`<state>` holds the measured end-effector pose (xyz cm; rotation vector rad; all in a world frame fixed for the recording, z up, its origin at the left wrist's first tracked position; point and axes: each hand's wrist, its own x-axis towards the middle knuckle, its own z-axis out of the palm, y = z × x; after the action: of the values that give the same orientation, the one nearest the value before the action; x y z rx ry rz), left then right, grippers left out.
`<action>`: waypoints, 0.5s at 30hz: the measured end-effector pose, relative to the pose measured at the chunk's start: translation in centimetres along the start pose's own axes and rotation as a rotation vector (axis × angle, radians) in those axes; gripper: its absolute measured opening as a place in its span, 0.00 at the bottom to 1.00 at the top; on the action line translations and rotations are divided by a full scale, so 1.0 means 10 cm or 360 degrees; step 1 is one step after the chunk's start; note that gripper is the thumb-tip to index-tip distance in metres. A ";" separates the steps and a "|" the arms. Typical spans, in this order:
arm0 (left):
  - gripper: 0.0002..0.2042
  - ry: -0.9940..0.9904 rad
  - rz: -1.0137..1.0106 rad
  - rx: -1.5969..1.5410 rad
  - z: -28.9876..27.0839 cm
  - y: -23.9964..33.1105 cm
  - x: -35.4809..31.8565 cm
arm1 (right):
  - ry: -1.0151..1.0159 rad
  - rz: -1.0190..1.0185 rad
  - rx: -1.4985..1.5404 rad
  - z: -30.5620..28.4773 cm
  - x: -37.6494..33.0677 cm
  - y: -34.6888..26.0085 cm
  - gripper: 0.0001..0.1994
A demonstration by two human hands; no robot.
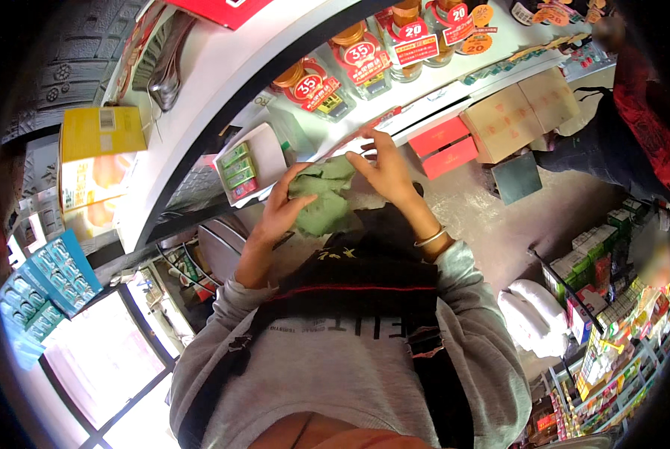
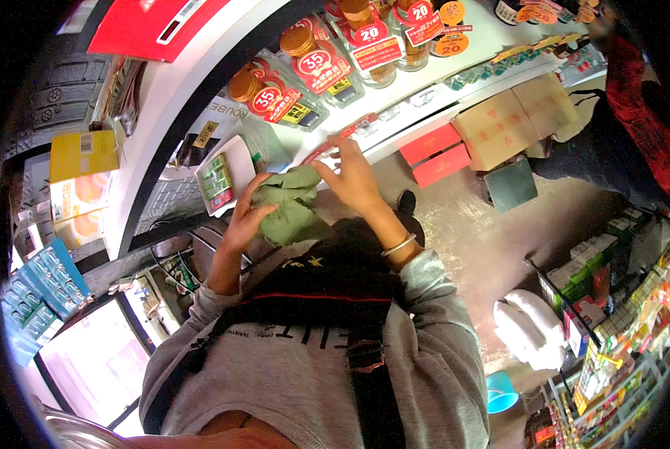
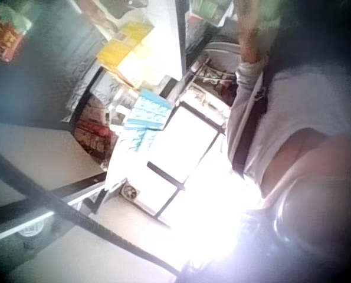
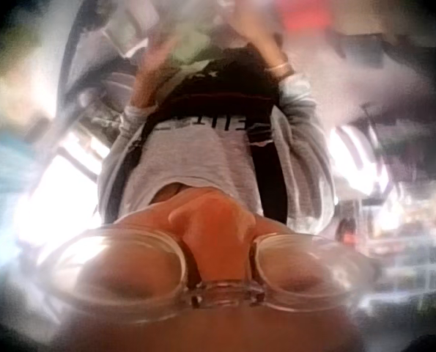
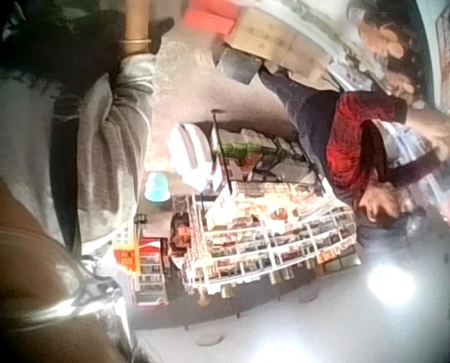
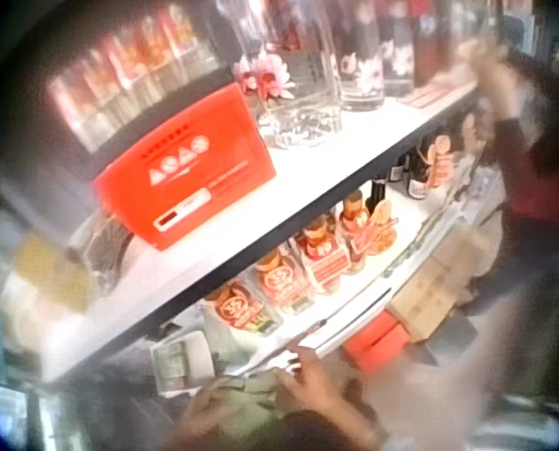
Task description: The person wipes the shelves in a store using a cloth. They move bottles and other items to clean the surfaces and then place them back.
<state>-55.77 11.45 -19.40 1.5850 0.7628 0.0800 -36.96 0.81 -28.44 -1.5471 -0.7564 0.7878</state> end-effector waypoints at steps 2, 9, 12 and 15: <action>0.29 -0.0042 -0.0153 -0.0022 0.02 0.22 -0.05 | -0.0298 -0.0244 0.0045 0.04 0.03 -0.12 0.34; 0.27 -0.0838 -0.0080 -0.0072 -0.12 0.57 0.08 | -0.0706 0.0571 0.2346 0.27 -0.36 0.02 0.25; 0.22 -0.0886 -0.0148 0.0246 -0.23 0.63 0.20 | -0.0711 0.0717 0.2422 0.40 -0.57 0.47 0.20; 0.15 -0.0515 -0.0014 0.0269 -0.52 0.48 0.39 | -0.0485 0.0626 0.2085 0.48 -0.52 0.39 0.18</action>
<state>-53.25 18.09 -15.51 1.7009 0.5326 -0.2483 -43.74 -1.20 -32.37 -0.3640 -0.0139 1.4306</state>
